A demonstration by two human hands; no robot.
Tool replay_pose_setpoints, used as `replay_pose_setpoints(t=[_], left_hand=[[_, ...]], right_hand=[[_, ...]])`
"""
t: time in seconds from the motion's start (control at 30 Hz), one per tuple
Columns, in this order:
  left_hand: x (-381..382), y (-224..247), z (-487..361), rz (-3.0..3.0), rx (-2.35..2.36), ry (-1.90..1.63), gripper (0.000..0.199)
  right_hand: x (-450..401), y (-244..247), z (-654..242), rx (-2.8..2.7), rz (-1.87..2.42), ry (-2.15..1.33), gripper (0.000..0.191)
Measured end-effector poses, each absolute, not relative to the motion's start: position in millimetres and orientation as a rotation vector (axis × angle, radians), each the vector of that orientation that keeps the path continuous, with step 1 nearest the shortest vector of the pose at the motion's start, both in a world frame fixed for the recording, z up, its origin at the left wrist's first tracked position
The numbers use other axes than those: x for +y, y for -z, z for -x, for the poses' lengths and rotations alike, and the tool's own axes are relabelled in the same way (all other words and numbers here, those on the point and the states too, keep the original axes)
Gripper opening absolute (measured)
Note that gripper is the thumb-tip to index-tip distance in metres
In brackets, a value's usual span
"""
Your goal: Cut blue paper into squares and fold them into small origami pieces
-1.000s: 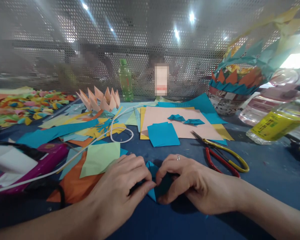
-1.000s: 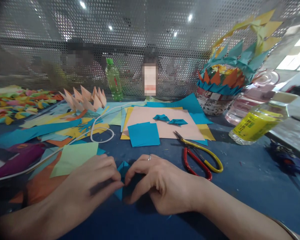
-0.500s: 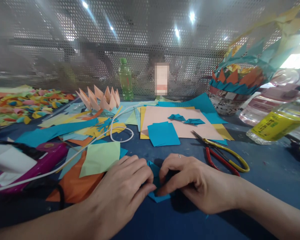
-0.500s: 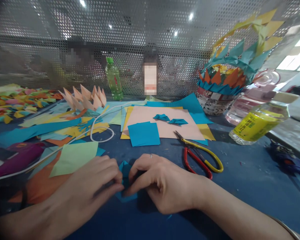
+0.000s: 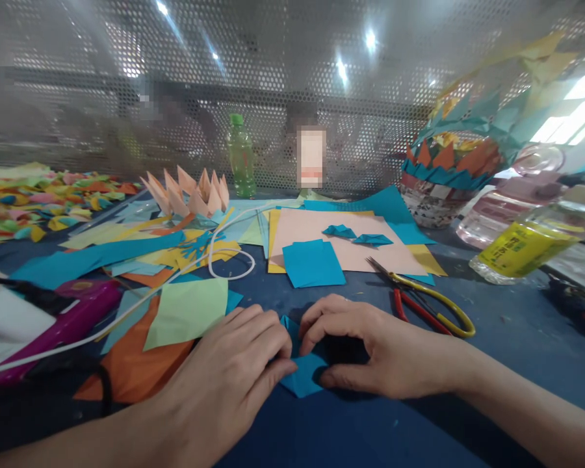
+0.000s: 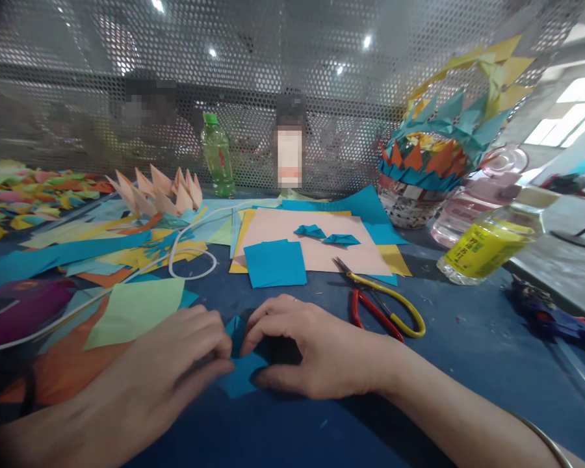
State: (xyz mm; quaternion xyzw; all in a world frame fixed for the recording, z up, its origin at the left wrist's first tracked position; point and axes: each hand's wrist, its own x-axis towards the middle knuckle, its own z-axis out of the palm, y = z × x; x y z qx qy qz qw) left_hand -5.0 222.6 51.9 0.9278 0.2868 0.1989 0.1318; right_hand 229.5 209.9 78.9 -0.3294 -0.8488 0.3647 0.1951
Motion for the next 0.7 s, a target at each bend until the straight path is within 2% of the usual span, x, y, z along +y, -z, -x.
replay_pose_setpoints(t=[0.07, 0.2, 0.5, 0.7], left_hand=[[223, -52, 5, -2.694, 0.83, -0.576, 0.014], [223, -52, 5, -2.685, 0.845, -0.614, 0.017], [222, -55, 5, -2.511, 0.983, -0.508, 0.02], [223, -53, 5, -2.493, 0.986, -0.512, 0.02]], right_hand=[[208, -78, -227, -2.361, 0.931, -1.021, 0.034], [200, -78, -219, -2.336, 0.99, -0.954, 0.056], [191, -77, -205, -2.319, 1.163, -0.755, 0.046], [190, -75, -206, -2.411, 1.033, -0.616, 0.044]])
